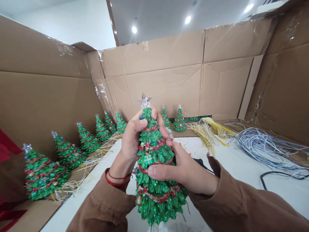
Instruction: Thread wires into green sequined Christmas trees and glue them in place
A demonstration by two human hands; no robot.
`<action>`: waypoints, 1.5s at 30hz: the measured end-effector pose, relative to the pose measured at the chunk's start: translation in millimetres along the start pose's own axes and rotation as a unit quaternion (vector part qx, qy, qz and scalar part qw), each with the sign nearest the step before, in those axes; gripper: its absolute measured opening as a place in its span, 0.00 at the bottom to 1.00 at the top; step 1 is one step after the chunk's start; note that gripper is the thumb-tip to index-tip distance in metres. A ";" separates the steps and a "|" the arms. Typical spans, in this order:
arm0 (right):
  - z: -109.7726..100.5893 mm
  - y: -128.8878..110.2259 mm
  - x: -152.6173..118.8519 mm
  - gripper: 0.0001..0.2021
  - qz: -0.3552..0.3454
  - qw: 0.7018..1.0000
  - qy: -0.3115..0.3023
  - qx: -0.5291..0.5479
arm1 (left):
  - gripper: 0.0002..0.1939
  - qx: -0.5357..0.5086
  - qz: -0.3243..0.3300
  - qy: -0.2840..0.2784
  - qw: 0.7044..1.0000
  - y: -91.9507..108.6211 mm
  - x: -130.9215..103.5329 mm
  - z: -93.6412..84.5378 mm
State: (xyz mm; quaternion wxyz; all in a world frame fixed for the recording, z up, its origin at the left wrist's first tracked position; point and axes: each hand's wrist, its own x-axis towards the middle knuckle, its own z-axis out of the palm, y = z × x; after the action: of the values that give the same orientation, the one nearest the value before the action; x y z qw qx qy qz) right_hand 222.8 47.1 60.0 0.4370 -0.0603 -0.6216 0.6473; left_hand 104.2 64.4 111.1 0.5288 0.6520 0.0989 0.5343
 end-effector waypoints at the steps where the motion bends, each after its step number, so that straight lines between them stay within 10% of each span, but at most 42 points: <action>1: 0.1 -0.2 0.2 0.22 0.000 1.000 0.001 0.000 | 0.10 -0.001 0.000 -0.001 1.000 0.1 0.0 -0.1; 45: 0.5 2.9 1.1 0.24 -0.009 0.999 -0.012 0.033 | 0.09 0.010 0.007 -0.001 1.000 1.0 -5.1 -0.2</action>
State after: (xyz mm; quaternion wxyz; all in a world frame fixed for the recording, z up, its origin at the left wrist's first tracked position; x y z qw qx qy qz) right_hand 220.4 47.8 58.2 0.4374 -0.0322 -0.6054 0.6642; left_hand 101.6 60.6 108.9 0.5187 0.6586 0.0990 0.5361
